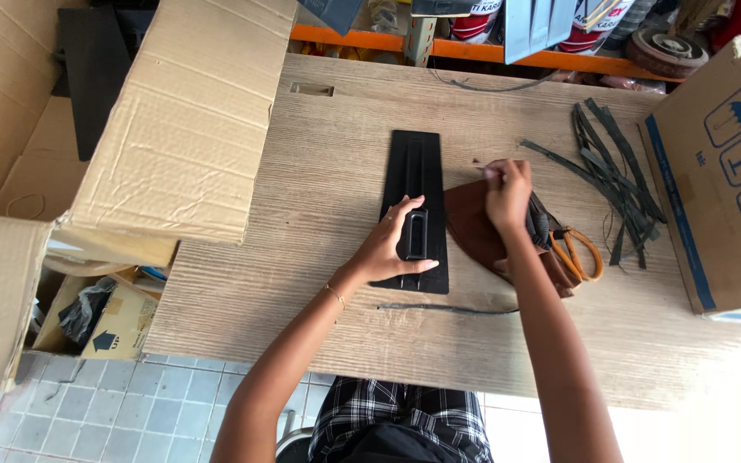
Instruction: The recorder is seen taking a black plastic component out of a box and then using a piece of cloth to clean it before tying a brown piece of leather/fabric to it with a thin strip.
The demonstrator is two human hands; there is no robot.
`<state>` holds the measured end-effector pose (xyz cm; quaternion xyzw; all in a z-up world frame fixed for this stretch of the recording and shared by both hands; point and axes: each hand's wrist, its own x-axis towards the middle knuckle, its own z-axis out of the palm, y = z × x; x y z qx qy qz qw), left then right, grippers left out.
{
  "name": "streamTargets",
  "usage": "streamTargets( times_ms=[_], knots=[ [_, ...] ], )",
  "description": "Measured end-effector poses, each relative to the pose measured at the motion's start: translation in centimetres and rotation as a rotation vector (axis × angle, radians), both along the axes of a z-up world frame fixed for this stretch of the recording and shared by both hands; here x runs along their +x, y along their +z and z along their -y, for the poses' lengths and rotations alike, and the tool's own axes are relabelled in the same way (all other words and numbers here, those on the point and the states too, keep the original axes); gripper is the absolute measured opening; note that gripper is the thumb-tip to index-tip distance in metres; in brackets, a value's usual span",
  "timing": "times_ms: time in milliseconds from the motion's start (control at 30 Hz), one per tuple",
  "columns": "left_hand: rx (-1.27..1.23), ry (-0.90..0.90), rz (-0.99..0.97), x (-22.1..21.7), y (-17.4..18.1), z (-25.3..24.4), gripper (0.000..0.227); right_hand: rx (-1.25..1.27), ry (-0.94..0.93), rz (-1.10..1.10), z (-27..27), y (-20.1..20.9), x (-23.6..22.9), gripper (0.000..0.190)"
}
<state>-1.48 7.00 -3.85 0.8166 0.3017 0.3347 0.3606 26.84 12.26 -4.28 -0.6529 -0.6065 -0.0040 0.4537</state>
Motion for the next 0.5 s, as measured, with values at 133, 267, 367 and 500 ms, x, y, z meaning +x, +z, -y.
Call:
streamTargets(
  times_ms=[133, 267, 367, 500],
  knots=[
    [0.089, -0.057, -0.044, 0.3, -1.1, -0.3, 0.116, 0.243, 0.183, -0.300, 2.7, 1.7, 2.3, 0.007],
    [0.141, -0.057, -0.089, 0.6, -1.3, -0.2, 0.115, 0.394, 0.184, -0.712, 6.3, 6.1, 4.2, 0.013],
    [0.150, -0.053, -0.063, 0.5, -1.1, -0.3, 0.120, 0.297, 0.266, -0.575, 8.6, 8.4, 4.6, 0.013],
    [0.130, -0.064, -0.051, 0.3, -1.2, -0.3, 0.123, -0.168, 0.296, -0.065, 11.2, 8.9, -0.1, 0.010]
  ],
)
